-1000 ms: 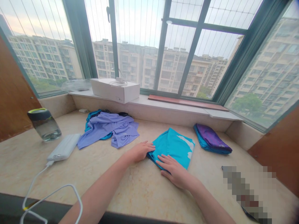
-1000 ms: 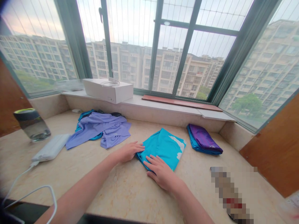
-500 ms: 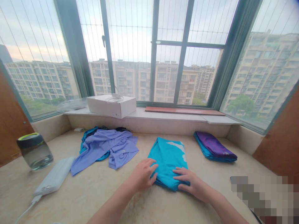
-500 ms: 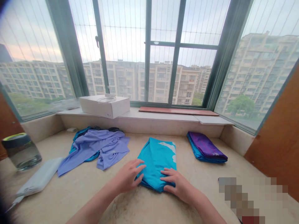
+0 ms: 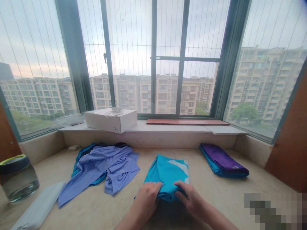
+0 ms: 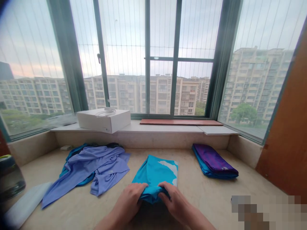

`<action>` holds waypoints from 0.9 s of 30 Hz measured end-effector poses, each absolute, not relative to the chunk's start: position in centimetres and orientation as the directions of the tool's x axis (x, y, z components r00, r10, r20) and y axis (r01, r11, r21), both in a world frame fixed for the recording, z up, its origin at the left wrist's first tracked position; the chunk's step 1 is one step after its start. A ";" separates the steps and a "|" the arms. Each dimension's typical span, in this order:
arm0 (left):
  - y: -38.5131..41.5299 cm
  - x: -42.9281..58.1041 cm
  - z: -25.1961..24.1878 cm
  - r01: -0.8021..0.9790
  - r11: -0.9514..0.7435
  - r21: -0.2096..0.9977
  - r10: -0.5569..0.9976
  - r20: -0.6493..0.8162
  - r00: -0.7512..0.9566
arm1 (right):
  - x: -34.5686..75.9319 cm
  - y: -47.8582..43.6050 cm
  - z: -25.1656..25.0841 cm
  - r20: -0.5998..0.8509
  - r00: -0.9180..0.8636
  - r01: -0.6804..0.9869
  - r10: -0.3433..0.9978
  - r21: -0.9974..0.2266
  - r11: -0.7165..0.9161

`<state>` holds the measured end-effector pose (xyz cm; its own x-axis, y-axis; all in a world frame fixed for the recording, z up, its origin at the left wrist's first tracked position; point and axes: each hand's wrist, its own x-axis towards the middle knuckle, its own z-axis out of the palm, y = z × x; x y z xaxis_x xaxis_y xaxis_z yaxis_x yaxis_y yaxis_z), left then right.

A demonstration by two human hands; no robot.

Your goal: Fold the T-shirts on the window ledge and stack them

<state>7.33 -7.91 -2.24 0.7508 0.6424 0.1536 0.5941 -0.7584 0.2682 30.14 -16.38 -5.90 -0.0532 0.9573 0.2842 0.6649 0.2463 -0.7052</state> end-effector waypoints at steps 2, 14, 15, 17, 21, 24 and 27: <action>-7.8 7.3 -2.1 0.600 -0.734 0.318 0.664 0.152 0.732 | 30.8 -17.8 -5.9 0.263 -0.078 0.636 0.962 -0.730 0.251; -8.2 6.7 -1.0 0.627 -0.695 0.351 0.709 0.195 0.677 | 31.3 -17.3 -5.9 0.482 -0.131 0.489 0.866 -0.728 0.480; -8.2 6.6 -0.9 0.644 -0.681 0.347 0.723 0.182 0.666 | 31.5 -17.0 -5.9 0.470 -0.085 0.456 0.878 -0.766 0.454; -8.0 6.4 -0.6 0.675 -0.646 0.355 0.755 0.169 0.633 | 32.1 -16.6 -6.1 0.445 0.007 0.407 0.895 -0.819 0.404; -7.4 6.0 -0.1 0.631 -0.614 0.473 0.776 0.219 0.591 | 33.4 -16.1 -6.1 0.388 0.201 0.387 0.900 -0.875 0.291; -7.4 5.9 0.7 0.437 -0.600 0.670 0.762 0.311 0.569 | 33.8 -16.5 -5.0 0.293 0.275 0.344 0.916 -0.919 0.190; -7.6 6.0 1.6 0.231 -0.512 0.827 0.798 0.358 0.485 | 33.8 -17.3 -3.3 0.182 0.198 0.171 0.963 -0.974 0.149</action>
